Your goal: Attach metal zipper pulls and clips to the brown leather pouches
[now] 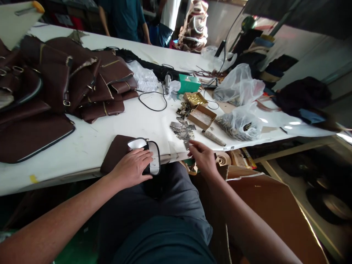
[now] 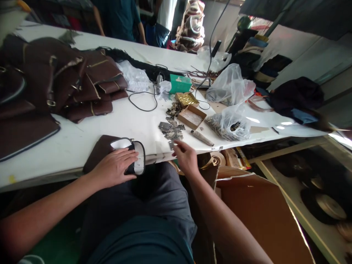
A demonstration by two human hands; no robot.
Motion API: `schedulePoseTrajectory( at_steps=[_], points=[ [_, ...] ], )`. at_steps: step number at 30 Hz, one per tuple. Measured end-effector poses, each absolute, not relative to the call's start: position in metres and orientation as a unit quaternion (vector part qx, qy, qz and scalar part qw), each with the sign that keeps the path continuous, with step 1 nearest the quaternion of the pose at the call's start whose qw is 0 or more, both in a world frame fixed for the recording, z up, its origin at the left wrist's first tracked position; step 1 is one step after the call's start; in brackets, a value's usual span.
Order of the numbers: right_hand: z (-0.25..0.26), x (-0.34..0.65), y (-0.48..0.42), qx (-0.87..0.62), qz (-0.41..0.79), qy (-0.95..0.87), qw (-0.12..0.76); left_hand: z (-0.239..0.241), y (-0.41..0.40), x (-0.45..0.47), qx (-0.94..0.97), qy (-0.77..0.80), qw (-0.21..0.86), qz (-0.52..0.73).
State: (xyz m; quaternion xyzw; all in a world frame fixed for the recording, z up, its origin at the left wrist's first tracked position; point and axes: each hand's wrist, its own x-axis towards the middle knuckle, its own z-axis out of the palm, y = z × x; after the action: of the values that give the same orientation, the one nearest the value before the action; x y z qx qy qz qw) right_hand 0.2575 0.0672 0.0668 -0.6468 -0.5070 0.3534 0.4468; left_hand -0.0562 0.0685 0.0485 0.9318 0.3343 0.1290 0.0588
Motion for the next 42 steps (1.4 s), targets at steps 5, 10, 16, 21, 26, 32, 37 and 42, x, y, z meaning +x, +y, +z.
schedulePoseTrajectory(
  at_steps=[5,10,16,21,26,32,37,42],
  points=[
    [0.046,0.165,0.02,-0.572,0.511,-0.455,0.452,0.052,0.068,-0.056,0.926,0.347,0.076,0.13],
    [0.031,0.138,0.019,-0.58,0.529,-0.387,0.484,0.05,0.068,-0.057,0.92,0.354,0.086,0.145],
    [0.03,0.131,0.022,-0.599,0.509,-0.375,0.492,0.05,0.069,-0.058,0.92,0.349,0.09,0.151],
    [0.03,0.13,0.02,-0.605,0.502,-0.388,0.482,0.047,0.071,-0.059,0.919,0.347,0.102,0.156],
    [0.025,0.131,0.026,-0.61,0.494,-0.386,0.484,0.047,0.071,-0.059,0.92,0.348,0.094,0.152],
    [0.024,0.131,0.032,-0.633,0.462,-0.42,0.457,0.05,0.071,-0.059,0.929,0.335,0.083,0.137],
    [0.033,0.138,0.035,-0.648,0.458,-0.464,0.393,0.05,0.073,-0.06,0.931,0.329,0.083,0.132],
    [0.037,0.15,0.037,-0.623,0.488,-0.502,0.348,0.051,0.074,-0.06,0.931,0.327,0.096,0.131]
  ],
)
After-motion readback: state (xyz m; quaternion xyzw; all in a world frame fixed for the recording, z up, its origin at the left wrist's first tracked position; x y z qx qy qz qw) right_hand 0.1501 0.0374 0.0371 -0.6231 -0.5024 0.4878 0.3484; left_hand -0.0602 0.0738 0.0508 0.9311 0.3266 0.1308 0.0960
